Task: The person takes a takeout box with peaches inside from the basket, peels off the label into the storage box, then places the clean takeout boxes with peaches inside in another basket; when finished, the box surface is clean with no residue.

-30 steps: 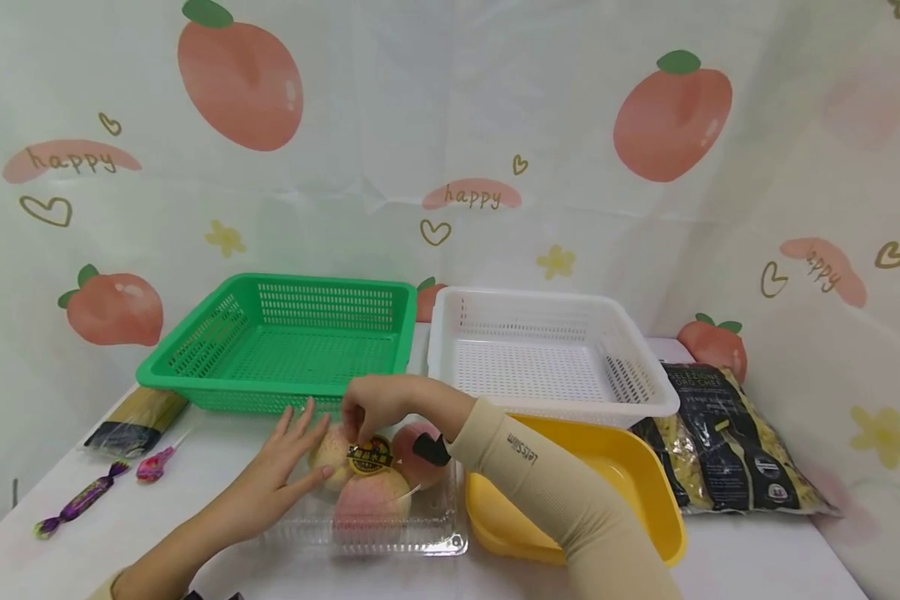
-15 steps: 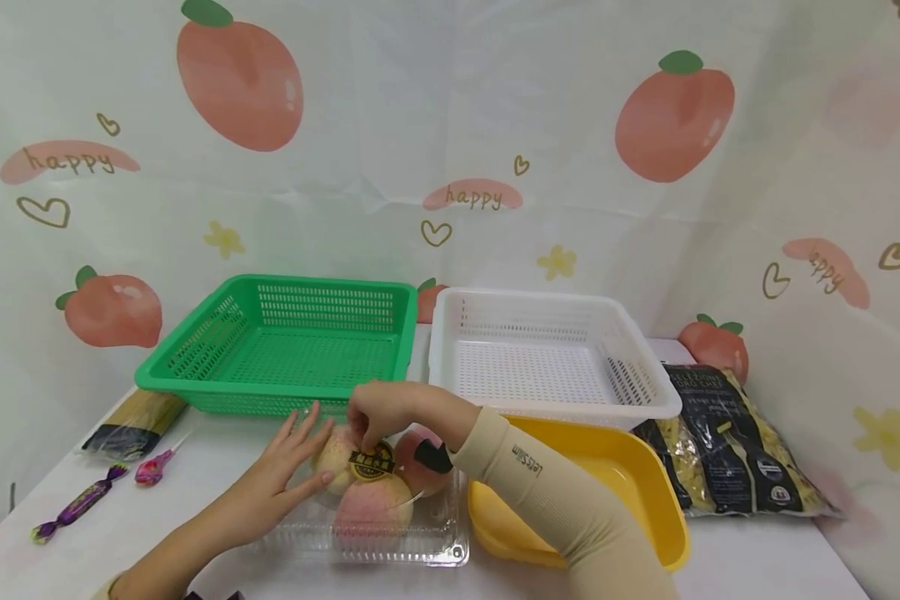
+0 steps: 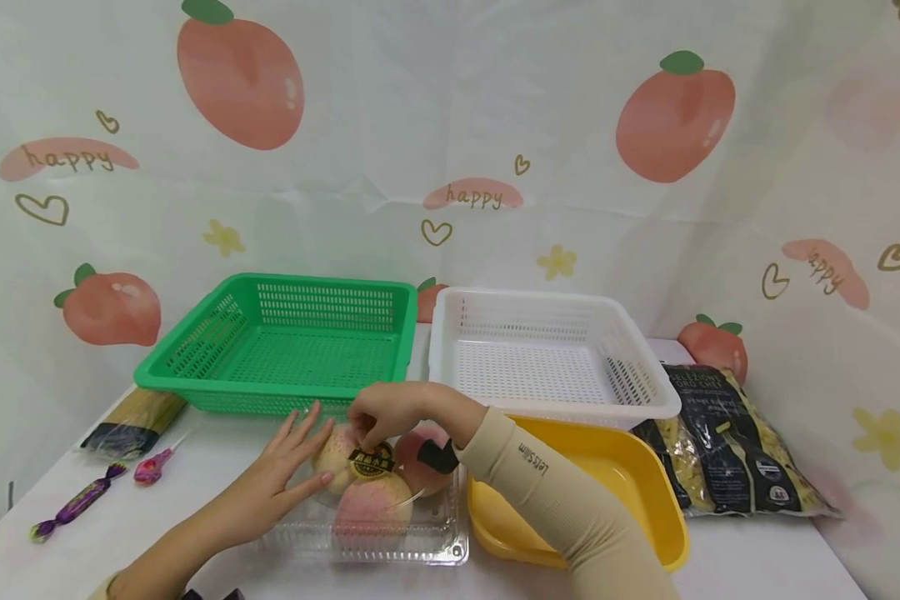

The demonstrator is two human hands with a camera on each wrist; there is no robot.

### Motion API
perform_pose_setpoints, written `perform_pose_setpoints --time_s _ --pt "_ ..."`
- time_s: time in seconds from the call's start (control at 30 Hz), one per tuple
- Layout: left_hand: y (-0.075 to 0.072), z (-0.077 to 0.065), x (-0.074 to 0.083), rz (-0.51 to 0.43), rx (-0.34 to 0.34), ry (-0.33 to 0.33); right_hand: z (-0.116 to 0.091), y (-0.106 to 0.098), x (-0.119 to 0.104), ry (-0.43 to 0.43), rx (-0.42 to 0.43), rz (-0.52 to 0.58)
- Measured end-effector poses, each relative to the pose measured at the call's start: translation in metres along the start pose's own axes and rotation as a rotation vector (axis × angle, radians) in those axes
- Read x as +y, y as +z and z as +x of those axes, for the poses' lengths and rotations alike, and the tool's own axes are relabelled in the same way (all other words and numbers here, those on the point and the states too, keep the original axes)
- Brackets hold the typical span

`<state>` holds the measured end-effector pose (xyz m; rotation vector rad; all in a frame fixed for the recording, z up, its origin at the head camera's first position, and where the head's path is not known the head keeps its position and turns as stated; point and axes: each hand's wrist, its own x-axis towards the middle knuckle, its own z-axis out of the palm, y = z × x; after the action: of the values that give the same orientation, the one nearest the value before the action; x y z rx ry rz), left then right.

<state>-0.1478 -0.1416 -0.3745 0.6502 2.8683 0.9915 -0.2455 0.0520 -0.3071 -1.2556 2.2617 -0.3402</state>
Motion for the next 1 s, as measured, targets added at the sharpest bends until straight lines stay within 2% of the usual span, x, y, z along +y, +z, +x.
perform_pose_setpoints --time_s 0.8,1.0 --pt "-0.001 0.001 0.001 -0.008 -0.015 -0.011 -0.005 -0.002 0.006 -0.053 -0.067 0.075" --pt "0.0 0.001 -0.001 -0.003 -0.004 -0.008 -0.007 -0.003 0.011 -0.04 -0.056 0.188"
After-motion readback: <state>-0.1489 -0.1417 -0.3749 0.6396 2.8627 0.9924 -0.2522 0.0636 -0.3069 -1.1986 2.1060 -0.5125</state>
